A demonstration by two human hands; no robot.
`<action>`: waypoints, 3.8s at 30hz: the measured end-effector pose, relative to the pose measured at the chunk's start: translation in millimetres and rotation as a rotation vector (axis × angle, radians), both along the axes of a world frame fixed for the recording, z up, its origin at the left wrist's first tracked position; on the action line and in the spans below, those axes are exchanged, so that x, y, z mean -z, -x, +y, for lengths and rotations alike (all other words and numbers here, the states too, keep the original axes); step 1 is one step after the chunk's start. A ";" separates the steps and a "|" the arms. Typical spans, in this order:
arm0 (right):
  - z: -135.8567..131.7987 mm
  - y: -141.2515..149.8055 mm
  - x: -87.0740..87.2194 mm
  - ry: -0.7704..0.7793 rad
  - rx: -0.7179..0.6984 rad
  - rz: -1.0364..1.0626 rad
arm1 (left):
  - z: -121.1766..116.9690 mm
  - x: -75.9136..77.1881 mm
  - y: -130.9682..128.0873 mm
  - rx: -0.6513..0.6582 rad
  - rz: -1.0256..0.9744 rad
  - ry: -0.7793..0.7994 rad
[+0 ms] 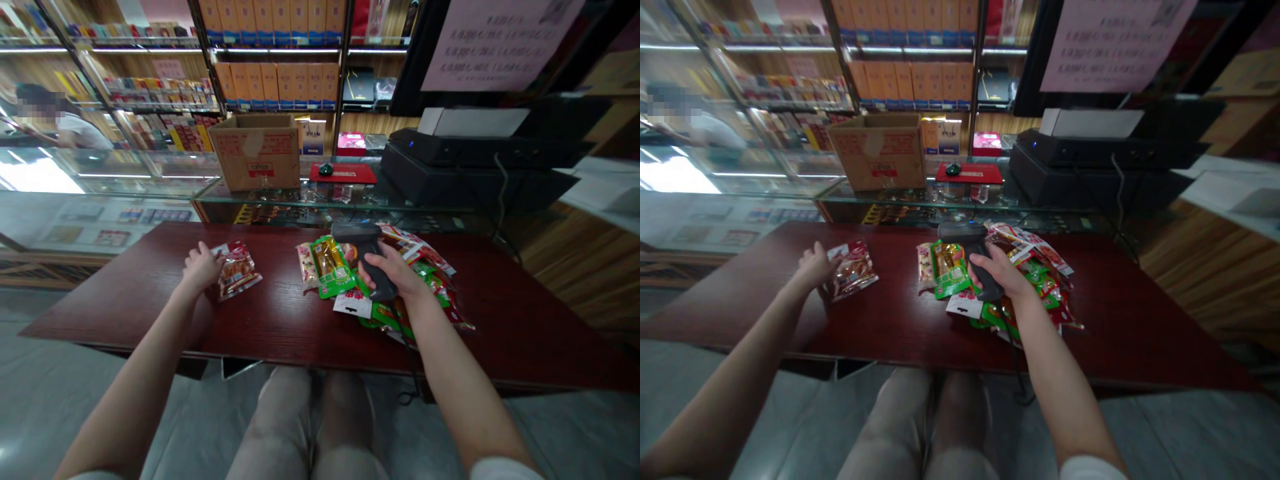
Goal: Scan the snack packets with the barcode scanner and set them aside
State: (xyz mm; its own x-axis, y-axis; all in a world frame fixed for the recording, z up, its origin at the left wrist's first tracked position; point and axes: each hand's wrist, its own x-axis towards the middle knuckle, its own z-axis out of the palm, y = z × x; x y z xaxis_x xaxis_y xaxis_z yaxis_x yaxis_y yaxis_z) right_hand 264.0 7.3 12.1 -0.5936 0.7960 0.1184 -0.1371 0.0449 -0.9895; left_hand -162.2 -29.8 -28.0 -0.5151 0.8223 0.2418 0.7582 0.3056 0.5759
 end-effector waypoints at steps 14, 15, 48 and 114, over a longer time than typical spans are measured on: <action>-3.5 -5.5 -4.8 0.014 -0.028 -0.024 | -14.8 28.7 -33.9 0.516 0.359 0.230; -3.7 -6.4 -5.3 0.013 -0.020 -0.017 | -14.1 27.4 -30.9 0.537 0.341 0.220; 3.4 -18.7 -9.4 0.118 -0.088 0.207 | 130.9 -96.6 -149.7 0.825 0.544 -0.012; 7.7 -86.2 -23.7 -0.049 0.440 0.093 | 46.3 -38.6 -157.0 0.746 0.198 -0.030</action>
State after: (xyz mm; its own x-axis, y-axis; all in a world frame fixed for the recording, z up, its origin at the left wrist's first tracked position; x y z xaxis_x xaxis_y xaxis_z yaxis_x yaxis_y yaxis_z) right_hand 350.2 15.0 35.7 -0.1849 0.9624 0.1989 -0.1827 0.1652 -0.9692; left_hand -5.2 16.5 10.7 0.2283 0.9264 0.2995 0.8469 -0.3407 0.4083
